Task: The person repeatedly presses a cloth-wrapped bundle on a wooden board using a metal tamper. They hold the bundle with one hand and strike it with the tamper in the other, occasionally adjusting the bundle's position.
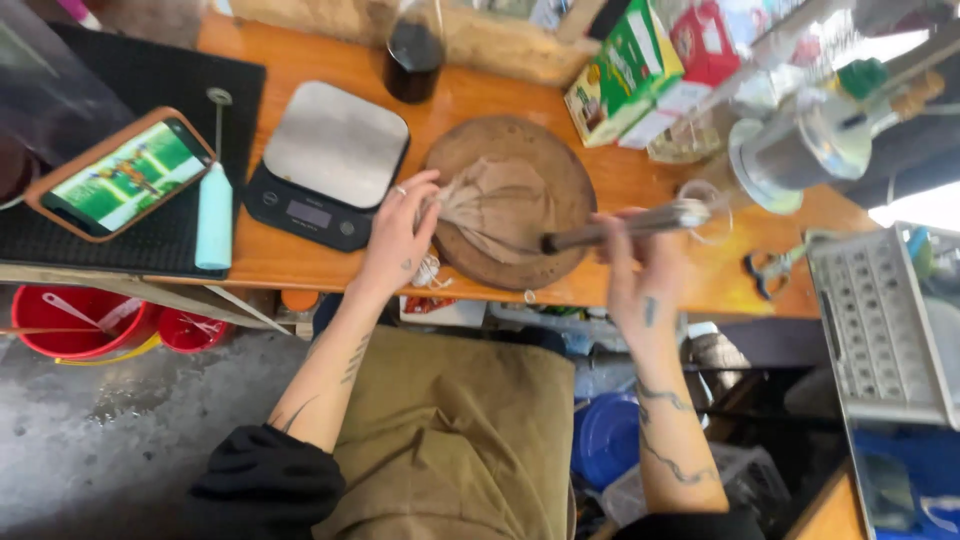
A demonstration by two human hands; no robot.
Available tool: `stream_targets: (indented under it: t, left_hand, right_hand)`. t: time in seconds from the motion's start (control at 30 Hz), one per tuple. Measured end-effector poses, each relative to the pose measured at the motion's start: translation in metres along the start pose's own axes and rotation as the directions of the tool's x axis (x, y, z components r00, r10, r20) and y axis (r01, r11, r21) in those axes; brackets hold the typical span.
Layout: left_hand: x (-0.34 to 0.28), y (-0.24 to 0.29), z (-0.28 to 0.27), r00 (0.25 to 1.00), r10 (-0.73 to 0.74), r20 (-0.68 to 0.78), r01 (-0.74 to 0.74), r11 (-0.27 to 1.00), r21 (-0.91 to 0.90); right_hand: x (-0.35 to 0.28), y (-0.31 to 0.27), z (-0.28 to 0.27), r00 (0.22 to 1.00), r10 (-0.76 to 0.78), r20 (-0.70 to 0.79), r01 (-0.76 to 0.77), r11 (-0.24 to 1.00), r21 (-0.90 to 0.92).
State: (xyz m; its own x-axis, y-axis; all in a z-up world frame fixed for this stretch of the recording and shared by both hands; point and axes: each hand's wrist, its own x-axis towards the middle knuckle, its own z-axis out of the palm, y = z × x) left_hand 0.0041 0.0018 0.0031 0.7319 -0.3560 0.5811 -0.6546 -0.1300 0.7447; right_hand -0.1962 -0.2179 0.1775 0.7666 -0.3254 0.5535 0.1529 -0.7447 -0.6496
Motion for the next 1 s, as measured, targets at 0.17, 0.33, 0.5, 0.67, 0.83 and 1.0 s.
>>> stream_targets:
  t: [0.17, 0.33, 0.5, 0.67, 0.83, 1.0]
  left_hand:
    - [-0.005, 0.000, 0.000, 1.000, 0.003, 0.008, -0.003, 1.000, -0.001]
    - [-0.003, -0.010, 0.004, 1.000, 0.014, -0.023, -0.014, 1.000, -0.003]
    - [-0.007, -0.005, 0.006, 1.000, 0.013, -0.010, -0.013, 1.000, 0.026]
    - [-0.006, -0.007, 0.003, 1.000, -0.017, 0.022, 0.017, 1.000, 0.011]
    - [0.007, -0.004, -0.006, 0.996, -0.039, 0.075, 0.040, 0.999, -0.004]
    - [-0.007, -0.010, 0.005, 0.999, 0.054, -0.003, -0.054, 0.999, 0.002]
  right_hand:
    - [-0.004, 0.018, 0.037, 0.998, -0.018, -0.064, 0.018, 1.000, 0.006]
    - [0.012, 0.000, 0.004, 0.992, -0.049, -0.119, 0.045, 0.999, -0.030]
    - [-0.006, 0.042, 0.026, 0.992, -0.020, -0.125, 0.033, 0.994, 0.103]
    - [-0.009, 0.018, 0.038, 0.953, 0.249, -0.174, -0.213, 0.956, 0.202]
    - [0.030, -0.019, 0.014, 0.988, -0.081, -0.132, 0.080, 0.997, -0.010]
    - [0.004, 0.056, 0.041, 0.997, 0.010, -0.071, -0.016, 0.996, -0.086]
